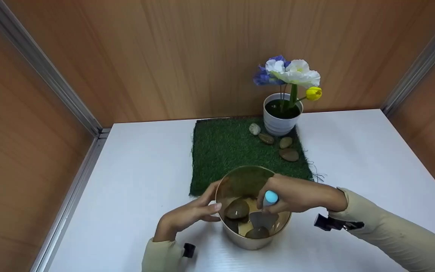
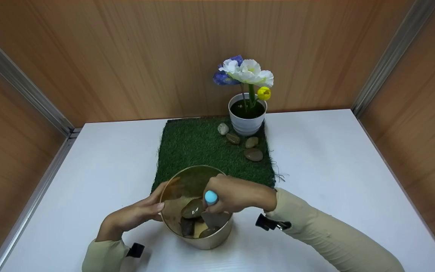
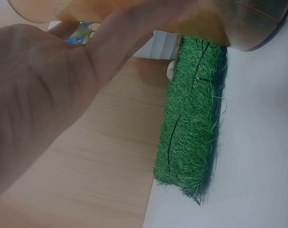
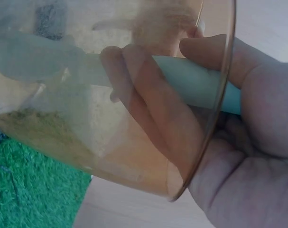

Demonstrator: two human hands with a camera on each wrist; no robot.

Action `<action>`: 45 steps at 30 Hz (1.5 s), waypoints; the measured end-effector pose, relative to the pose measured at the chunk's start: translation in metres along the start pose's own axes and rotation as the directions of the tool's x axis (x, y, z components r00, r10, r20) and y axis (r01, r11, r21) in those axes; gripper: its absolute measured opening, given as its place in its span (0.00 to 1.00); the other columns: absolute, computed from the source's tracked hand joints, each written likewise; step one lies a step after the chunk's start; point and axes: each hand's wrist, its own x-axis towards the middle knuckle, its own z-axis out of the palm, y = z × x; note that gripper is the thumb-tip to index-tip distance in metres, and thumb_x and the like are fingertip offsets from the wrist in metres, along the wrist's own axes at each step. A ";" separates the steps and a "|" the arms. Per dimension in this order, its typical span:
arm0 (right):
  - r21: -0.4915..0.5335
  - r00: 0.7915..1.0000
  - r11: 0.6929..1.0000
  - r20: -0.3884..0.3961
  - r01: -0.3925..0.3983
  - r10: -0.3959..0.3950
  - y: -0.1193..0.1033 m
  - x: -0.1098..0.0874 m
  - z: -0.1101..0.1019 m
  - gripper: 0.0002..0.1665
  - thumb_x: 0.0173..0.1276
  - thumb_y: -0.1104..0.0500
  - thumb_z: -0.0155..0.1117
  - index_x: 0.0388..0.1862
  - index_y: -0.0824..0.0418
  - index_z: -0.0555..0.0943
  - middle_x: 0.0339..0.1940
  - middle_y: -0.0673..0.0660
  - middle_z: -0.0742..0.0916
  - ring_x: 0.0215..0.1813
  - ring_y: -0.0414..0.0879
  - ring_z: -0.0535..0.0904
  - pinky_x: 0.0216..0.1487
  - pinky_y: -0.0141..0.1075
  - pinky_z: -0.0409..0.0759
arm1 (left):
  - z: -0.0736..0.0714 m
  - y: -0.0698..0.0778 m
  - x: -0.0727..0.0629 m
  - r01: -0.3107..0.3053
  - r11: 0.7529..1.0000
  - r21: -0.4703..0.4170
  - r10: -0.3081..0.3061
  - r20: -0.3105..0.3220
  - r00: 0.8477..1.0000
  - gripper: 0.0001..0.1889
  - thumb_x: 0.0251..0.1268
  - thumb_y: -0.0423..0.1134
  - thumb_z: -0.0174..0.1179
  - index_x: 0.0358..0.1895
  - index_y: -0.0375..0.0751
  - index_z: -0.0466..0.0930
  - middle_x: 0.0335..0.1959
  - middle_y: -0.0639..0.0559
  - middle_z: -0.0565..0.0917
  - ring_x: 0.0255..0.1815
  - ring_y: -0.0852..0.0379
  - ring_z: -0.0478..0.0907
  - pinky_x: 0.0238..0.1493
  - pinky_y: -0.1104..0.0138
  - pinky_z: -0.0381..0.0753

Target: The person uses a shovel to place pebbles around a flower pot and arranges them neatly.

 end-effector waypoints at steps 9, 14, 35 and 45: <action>0.071 0.999 0.997 0.036 -0.035 0.032 0.002 0.007 -0.001 0.10 0.68 0.70 0.69 0.45 0.66 0.92 0.38 0.53 0.93 0.39 0.34 0.87 0.43 0.30 0.86 | 0.000 0.000 -0.001 0.002 1.000 -0.003 -0.002 0.000 1.000 0.44 0.83 0.57 0.51 0.88 0.52 0.36 0.88 0.37 0.39 0.84 0.32 0.52 0.70 0.41 0.75; 0.147 0.995 0.987 0.089 -0.062 0.050 0.002 0.010 -0.002 0.11 0.68 0.71 0.66 0.46 0.67 0.91 0.36 0.57 0.93 0.36 0.38 0.88 0.42 0.30 0.87 | 0.000 0.000 -0.001 0.003 1.000 -0.003 -0.003 0.006 1.000 0.43 0.84 0.56 0.51 0.88 0.54 0.36 0.88 0.39 0.39 0.85 0.34 0.50 0.71 0.42 0.75; 0.275 0.973 0.945 0.195 -0.178 0.127 0.005 0.024 -0.003 0.13 0.69 0.73 0.62 0.45 0.68 0.91 0.38 0.64 0.93 0.37 0.46 0.91 0.44 0.43 0.91 | 0.001 -0.001 0.000 0.017 1.000 -0.009 -0.017 -0.003 1.000 0.44 0.83 0.57 0.52 0.88 0.53 0.36 0.88 0.39 0.40 0.85 0.34 0.51 0.71 0.42 0.75; 0.403 0.975 0.890 0.151 -0.213 0.165 0.006 0.022 -0.004 0.09 0.74 0.71 0.63 0.46 0.76 0.88 0.44 0.70 0.91 0.43 0.57 0.92 0.48 0.41 0.91 | 0.002 0.002 -0.001 0.019 1.000 -0.005 -0.019 -0.003 1.000 0.43 0.84 0.56 0.51 0.88 0.53 0.35 0.88 0.38 0.40 0.85 0.34 0.50 0.72 0.41 0.74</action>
